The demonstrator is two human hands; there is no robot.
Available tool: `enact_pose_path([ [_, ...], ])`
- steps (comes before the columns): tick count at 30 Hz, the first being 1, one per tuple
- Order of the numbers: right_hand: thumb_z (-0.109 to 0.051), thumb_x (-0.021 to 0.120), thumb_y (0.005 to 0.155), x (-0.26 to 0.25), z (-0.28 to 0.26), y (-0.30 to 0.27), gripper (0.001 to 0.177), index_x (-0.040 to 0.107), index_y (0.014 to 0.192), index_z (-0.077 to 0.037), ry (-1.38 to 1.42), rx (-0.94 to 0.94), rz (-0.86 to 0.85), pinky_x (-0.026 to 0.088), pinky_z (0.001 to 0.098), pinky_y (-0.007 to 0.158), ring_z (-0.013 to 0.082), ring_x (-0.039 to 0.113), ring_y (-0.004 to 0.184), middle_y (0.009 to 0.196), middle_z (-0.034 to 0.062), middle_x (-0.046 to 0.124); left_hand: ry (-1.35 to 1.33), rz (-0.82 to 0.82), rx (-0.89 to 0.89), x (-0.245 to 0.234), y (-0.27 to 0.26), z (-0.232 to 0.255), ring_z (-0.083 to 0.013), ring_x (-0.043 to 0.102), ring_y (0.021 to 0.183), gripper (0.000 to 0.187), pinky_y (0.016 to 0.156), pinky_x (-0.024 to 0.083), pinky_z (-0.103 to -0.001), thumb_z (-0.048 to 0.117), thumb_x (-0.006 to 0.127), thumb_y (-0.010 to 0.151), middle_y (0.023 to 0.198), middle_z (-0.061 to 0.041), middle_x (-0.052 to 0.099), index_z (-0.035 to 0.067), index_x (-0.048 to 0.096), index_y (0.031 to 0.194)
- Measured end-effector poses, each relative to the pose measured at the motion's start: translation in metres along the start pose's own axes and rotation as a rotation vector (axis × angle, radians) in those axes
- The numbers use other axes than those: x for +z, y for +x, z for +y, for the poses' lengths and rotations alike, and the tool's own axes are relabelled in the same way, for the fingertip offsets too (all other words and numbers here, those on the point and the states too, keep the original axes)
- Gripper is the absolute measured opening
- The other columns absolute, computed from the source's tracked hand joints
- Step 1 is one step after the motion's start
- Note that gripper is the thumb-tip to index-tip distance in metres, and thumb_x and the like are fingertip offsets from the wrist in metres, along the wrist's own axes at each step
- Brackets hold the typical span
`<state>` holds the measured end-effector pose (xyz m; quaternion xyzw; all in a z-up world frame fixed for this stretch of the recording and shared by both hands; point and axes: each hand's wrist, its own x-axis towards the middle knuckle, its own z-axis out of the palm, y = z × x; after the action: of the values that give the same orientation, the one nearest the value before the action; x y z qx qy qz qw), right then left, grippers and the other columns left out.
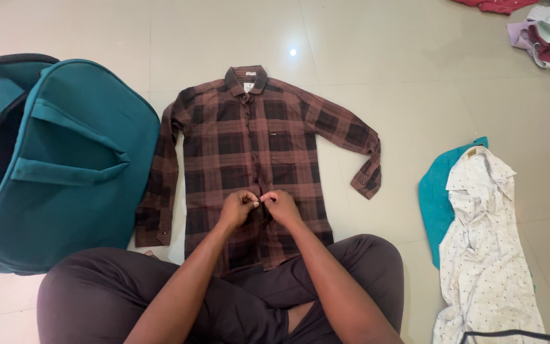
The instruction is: The person lays a plaid shirt flat on the floor and proceeds to button it from the bottom to the top. They smooth the fabric and align the placket before fastening each button.
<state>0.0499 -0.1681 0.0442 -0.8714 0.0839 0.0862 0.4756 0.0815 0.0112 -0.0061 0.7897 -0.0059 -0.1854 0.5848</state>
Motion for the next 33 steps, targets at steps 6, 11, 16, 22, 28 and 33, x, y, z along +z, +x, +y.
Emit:
enact_pose_path([
  [6, -0.022, 0.07, 0.089, -0.005, -0.013, -0.007, 0.021, 0.079, 0.1, -0.005, 0.105, 0.087, -0.044, 0.048, 0.0326, 0.061, 0.0154, 0.063, 0.066, 0.078, 0.0088, 0.073, 0.054, 0.017, -0.031, -0.003, -0.01, 0.021, -0.0131, 0.065, 0.07, 0.007, 0.065, 0.05, -0.031, 0.007, 0.077, 0.086, 0.079, -0.006, 0.075, 0.003, 0.074, 0.09],
  [11, -0.023, 0.07, 0.09, 0.0, -0.015, -0.005, 0.023, 0.079, 0.1, -0.004, 0.114, 0.056, -0.078, 0.047, 0.0321, 0.059, 0.0131, 0.06, 0.065, 0.075, 0.0063, 0.07, 0.06, 0.04, 0.004, -0.006, -0.013, 0.022, -0.0126, 0.067, 0.07, 0.009, 0.065, 0.051, -0.031, 0.01, 0.077, 0.086, 0.078, -0.005, 0.076, 0.003, 0.075, 0.091],
  [16, -0.022, 0.07, 0.093, 0.005, -0.008, -0.006, 0.023, 0.078, 0.102, -0.002, 0.245, 0.094, -0.113, 0.048, 0.0313, 0.064, 0.0137, 0.062, 0.073, 0.083, 0.0079, 0.07, 0.066, 0.065, 0.001, -0.006, -0.015, 0.022, -0.0157, 0.066, 0.07, 0.01, 0.065, 0.051, -0.034, 0.011, 0.078, 0.086, 0.078, -0.009, 0.075, 0.003, 0.075, 0.091],
  [22, -0.02, 0.071, 0.092, 0.007, -0.005, -0.005, 0.023, 0.077, 0.102, -0.001, 0.213, 0.06, -0.072, 0.05, 0.0332, 0.068, 0.0157, 0.065, 0.076, 0.085, 0.0084, 0.074, 0.175, 0.186, -0.031, -0.005, -0.023, 0.041, -0.0218, 0.073, 0.074, 0.022, 0.068, 0.055, -0.036, 0.018, 0.084, 0.078, 0.081, -0.011, 0.076, 0.004, 0.075, 0.093],
  [28, -0.018, 0.071, 0.092, 0.011, -0.002, -0.003, 0.021, 0.075, 0.102, 0.0, 0.255, 0.034, -0.062, 0.052, 0.0322, 0.077, 0.0168, 0.069, 0.088, 0.095, 0.0089, 0.074, 0.284, 0.221, -0.192, -0.006, -0.032, 0.056, -0.0279, 0.076, 0.084, 0.029, 0.075, 0.057, -0.039, 0.026, 0.087, 0.077, 0.09, -0.014, 0.078, 0.007, 0.078, 0.096],
  [33, -0.015, 0.07, 0.092, 0.018, 0.008, 0.003, 0.019, 0.076, 0.104, -0.001, 0.222, -0.087, -0.037, 0.053, 0.0309, 0.077, 0.0171, 0.071, 0.088, 0.094, 0.0085, 0.076, 0.238, 0.232, -0.138, 0.001, -0.022, 0.032, -0.0262, 0.078, 0.088, 0.026, 0.079, 0.059, -0.039, 0.023, 0.084, 0.078, 0.094, -0.012, 0.079, 0.01, 0.079, 0.1],
])
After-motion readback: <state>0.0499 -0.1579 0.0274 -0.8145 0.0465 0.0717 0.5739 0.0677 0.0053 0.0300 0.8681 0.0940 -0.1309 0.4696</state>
